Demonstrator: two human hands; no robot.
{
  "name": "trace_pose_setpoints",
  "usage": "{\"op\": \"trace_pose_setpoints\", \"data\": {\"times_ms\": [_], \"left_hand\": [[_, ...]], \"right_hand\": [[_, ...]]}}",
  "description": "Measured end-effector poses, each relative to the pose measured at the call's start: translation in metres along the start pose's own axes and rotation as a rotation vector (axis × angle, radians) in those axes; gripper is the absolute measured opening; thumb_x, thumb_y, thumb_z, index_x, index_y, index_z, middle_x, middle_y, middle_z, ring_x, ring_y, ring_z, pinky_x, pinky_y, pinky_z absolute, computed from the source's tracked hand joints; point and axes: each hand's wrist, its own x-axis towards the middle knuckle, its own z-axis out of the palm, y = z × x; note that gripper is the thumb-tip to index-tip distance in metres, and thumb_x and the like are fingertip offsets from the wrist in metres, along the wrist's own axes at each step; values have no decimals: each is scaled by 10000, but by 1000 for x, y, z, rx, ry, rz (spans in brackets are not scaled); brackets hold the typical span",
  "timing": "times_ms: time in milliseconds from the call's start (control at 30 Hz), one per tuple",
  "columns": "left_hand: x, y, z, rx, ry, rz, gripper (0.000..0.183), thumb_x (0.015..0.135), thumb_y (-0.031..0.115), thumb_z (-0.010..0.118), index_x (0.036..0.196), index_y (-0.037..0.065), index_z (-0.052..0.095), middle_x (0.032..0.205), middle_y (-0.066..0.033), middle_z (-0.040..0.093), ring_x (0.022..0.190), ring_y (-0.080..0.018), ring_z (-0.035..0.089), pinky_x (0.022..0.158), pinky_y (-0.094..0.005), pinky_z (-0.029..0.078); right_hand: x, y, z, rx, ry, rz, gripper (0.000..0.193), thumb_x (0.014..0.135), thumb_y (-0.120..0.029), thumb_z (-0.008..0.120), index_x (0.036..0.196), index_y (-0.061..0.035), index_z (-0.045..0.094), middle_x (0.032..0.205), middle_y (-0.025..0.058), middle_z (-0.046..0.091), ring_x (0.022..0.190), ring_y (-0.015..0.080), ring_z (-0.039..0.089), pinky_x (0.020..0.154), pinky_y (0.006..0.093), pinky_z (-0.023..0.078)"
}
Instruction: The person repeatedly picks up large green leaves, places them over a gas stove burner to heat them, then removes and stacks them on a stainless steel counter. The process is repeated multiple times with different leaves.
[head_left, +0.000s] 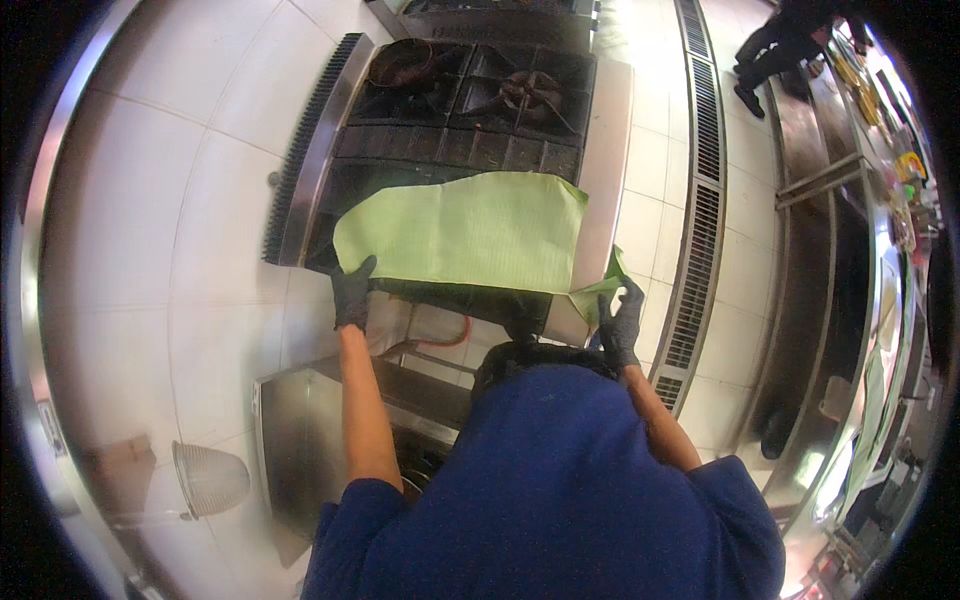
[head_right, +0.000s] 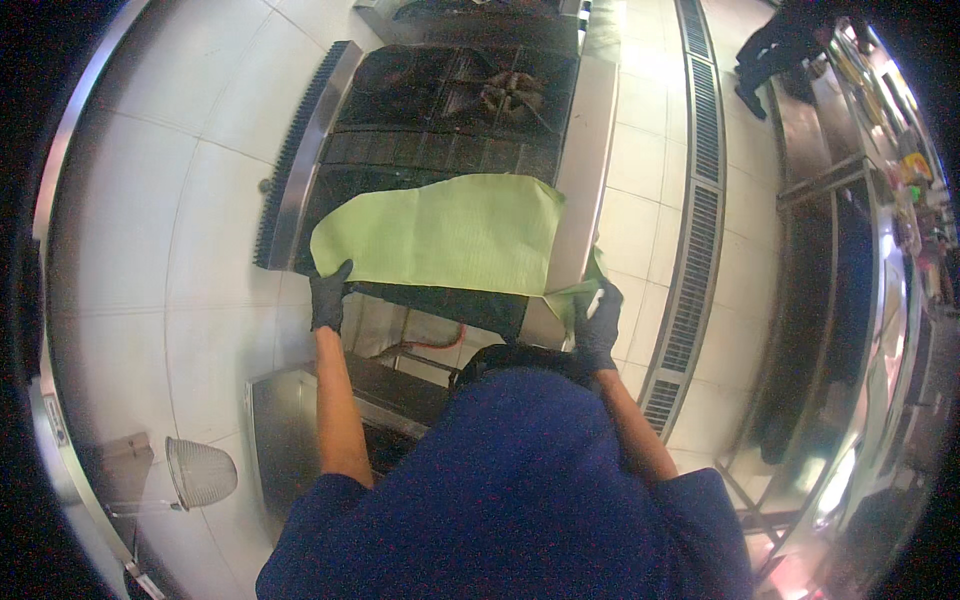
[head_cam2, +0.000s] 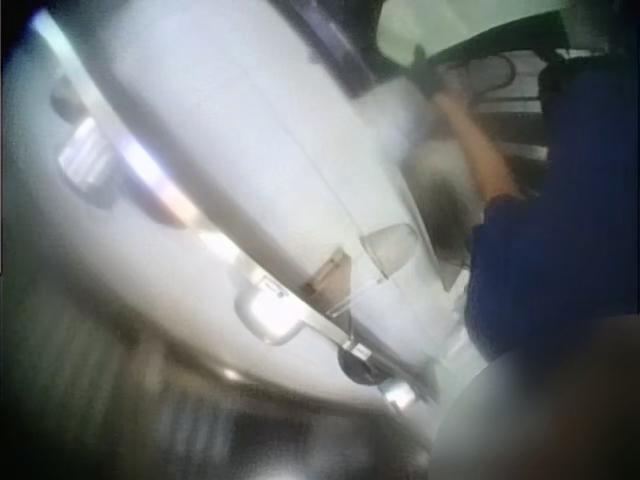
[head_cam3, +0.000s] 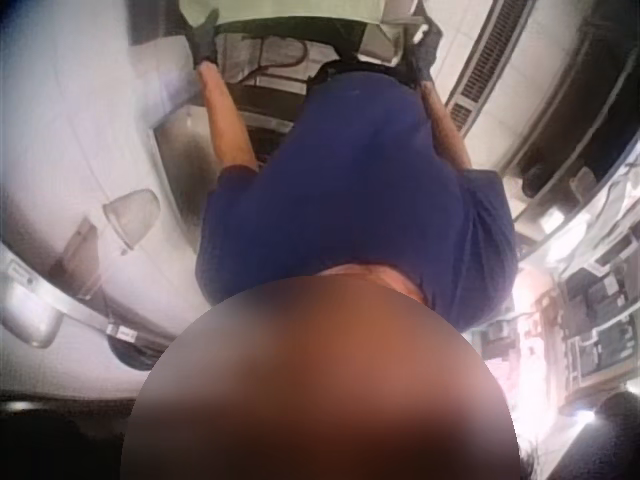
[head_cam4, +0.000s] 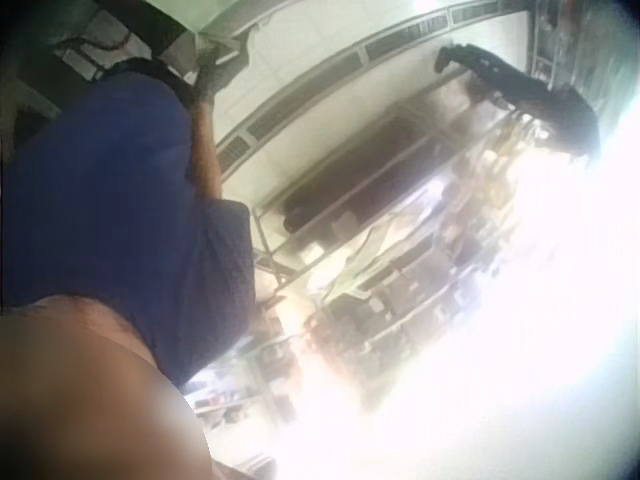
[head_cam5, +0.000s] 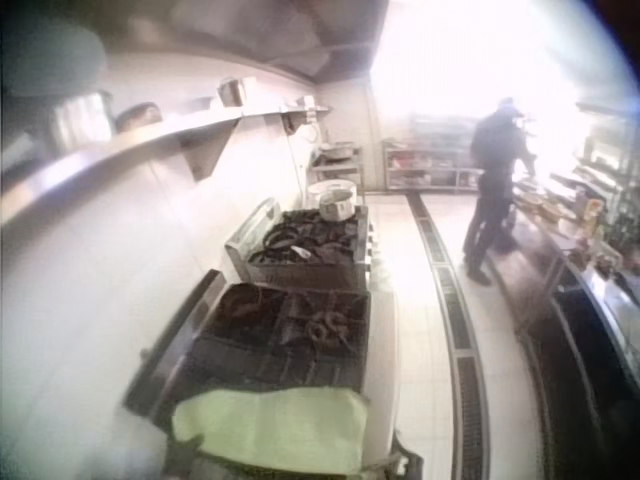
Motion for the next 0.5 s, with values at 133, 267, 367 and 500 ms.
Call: {"op": "trace_pose_setpoints", "data": {"times_ms": [133, 267, 367, 500], "left_hand": [[1, -3, -6, 166, 45, -40, 243, 833, 125, 752, 1041, 36, 664, 830, -28, 666, 587, -98, 561, 495, -251, 410], [-7, 0, -6, 120, -13, -107, 246, 836, 146, 747, 1042, 40, 663, 819, -25, 665, 589, -106, 569, 519, -249, 429], [-10, 4, -8, 72, -62, -86, 260, 831, 144, 748, 1053, 40, 662, 835, -28, 666, 609, -112, 580, 535, -252, 453], [-2, 1, -17, 59, -92, -53, 285, 830, 138, 745, 1081, 33, 660, 863, -36, 673, 630, -120, 593, 569, -254, 488]], "right_hand": [[-24, 15, 2, 158, 235, 203, 603, 913, -263, 619, 1413, -32, 373, 1273, 146, 440, 1071, 264, 496, 862, 405, 479], [-41, 71, 8, 535, -348, 1090, 685, 998, -554, 334, 1260, 56, 501, 993, 248, 646, 914, 321, 624, 873, 425, 488], [-44, 145, 39, 612, -474, 1126, 696, 954, -569, 436, 1325, 19, 472, 1176, 251, 554, 1032, 363, 565, 916, 494, 467], [-51, 219, 76, 699, -450, 872, 577, 955, -427, 520, 1331, 9, 488, 1261, 209, 535, 1093, 340, 551, 934, 480, 487]]}}
